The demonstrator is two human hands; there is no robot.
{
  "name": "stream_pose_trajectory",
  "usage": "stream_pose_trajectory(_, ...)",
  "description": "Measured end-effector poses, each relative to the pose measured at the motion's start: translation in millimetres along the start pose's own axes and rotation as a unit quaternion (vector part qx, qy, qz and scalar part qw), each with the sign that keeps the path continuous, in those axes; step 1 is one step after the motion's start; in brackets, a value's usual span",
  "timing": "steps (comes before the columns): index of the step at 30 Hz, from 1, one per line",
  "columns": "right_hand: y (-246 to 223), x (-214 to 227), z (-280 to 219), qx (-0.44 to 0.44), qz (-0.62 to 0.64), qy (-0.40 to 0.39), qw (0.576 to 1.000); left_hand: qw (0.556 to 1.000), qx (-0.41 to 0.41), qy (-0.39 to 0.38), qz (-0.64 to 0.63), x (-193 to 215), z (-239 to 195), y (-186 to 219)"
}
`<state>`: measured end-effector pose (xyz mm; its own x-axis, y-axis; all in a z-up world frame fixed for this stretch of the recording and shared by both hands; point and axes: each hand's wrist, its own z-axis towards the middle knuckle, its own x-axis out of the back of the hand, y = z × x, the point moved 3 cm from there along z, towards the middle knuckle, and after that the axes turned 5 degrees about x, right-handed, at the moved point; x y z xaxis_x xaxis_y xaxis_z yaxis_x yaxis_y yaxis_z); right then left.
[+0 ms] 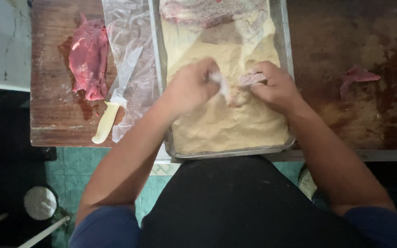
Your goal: The recorder is breading thin slices of meat by pressing them into a tray of breadcrumbs.
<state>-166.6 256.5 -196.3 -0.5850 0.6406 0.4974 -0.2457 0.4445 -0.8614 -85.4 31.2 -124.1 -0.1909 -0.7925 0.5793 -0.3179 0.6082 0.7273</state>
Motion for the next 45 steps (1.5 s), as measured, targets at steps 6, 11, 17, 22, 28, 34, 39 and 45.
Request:
stream_pose_trajectory(6,31,5,-10,0.018,0.054,0.08,0.995,0.965,-0.085,0.135,-0.209,21,46,-26)
stream_pose_trajectory(11,2,24,-14,0.069,0.011,0.152,0.986,0.95,-0.134,0.268,0.083,-18,54,-49)
stream_pose_trajectory(17,-63,29,-24,0.018,-0.156,-0.01,0.987,0.939,-0.192,0.103,0.266,-63,20,-24)
stream_pose_trajectory(22,-40,44,-38,0.072,-0.084,0.098,0.989,0.981,0.052,-0.01,0.189,-55,29,-53)
stream_pose_trajectory(28,60,87,-45,0.118,-0.253,0.207,0.938,0.942,-0.26,0.188,0.098,-50,25,0)
stream_pose_trajectory(34,208,148,-61,0.003,-0.49,0.163,0.856,0.955,-0.105,0.086,0.264,-81,69,-19)
stream_pose_trajectory(39,218,166,-60,-0.075,-0.472,0.175,0.861,0.982,-0.119,0.142,0.021,-41,102,14)
stream_pose_trajectory(45,179,167,-76,-0.164,-0.46,0.129,0.863,0.987,0.0,0.125,0.104,-17,95,-2)
